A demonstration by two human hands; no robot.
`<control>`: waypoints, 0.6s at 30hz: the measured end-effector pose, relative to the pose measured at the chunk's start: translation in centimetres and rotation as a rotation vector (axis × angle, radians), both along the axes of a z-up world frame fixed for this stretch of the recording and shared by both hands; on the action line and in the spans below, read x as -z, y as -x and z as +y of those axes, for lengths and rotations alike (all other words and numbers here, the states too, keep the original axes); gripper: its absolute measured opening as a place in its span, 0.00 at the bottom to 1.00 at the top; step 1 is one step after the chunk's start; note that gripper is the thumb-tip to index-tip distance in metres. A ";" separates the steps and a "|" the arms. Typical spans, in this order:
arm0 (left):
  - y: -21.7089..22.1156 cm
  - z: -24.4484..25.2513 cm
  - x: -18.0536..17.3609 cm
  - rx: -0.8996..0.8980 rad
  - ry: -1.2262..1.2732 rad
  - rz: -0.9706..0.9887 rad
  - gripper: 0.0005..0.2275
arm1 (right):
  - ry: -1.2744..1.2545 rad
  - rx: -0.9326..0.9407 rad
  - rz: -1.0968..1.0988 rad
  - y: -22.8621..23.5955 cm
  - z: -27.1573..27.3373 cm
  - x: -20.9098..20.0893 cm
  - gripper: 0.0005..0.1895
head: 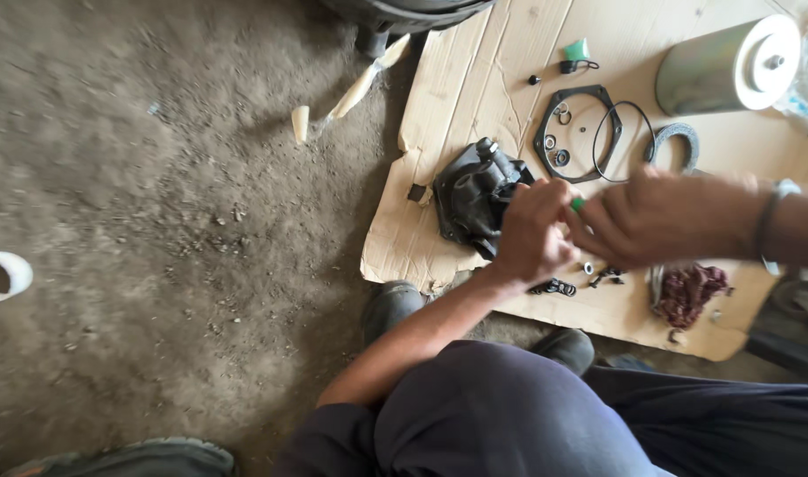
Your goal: The person assembles a mechanical component on a cardboard sheet, inserting a green gear and a white cylindrical part. They use a screwdriver to tighten screws and adjust the assembly, handling various small parts and tools throughout the process.
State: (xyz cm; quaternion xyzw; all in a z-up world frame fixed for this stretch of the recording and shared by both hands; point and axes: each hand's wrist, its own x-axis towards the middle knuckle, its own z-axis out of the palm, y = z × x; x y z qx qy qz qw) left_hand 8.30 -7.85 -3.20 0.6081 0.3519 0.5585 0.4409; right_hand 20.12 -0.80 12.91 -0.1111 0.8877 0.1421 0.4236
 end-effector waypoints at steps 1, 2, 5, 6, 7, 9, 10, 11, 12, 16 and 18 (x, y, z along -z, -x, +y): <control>-0.1 -0.3 -0.3 -0.029 -0.024 -0.066 0.16 | 0.036 0.049 -0.090 -0.3 -0.5 -0.2 0.25; -0.3 -0.5 -0.5 -0.060 -0.048 -0.131 0.16 | 0.072 0.097 -0.180 -0.5 -1.2 -0.5 0.30; -0.9 -0.5 -0.8 0.038 0.065 -0.065 0.11 | 0.109 0.275 -0.309 0.0 -2.8 -2.2 0.28; -1.1 -0.2 -0.6 0.064 0.075 -0.067 0.10 | 0.109 0.338 -0.330 0.3 -2.7 -2.8 0.27; -1.2 0.1 -0.4 0.092 0.082 -0.069 0.11 | 0.082 0.612 -0.268 0.8 -2.4 -3.2 0.28; -1.3 0.6 -0.4 0.178 0.128 -0.020 0.14 | 0.004 1.156 -0.119 2.1 -1.7 -3.9 0.33; -1.2 0.7 -0.6 0.238 0.166 0.030 0.17 | 0.007 1.463 -0.066 3.0 -1.3 -3.9 0.27; -0.9 1.1 -0.4 0.302 0.189 0.087 0.20 | 0.004 1.775 0.010 4.2 -1.0 -3.5 0.21; -0.7 1.7 -0.1 0.351 0.185 0.124 0.19 | 0.003 2.084 0.097 5.3 -0.8 -3.4 0.17; -0.7 2.6 0.5 0.422 0.155 0.124 0.17 | -0.111 2.316 -0.158 8.0 0.4 -3.8 0.16; -1.1 2.8 0.5 0.367 0.087 0.054 0.17 | -0.169 2.160 -0.219 8.0 0.4 -4.1 0.17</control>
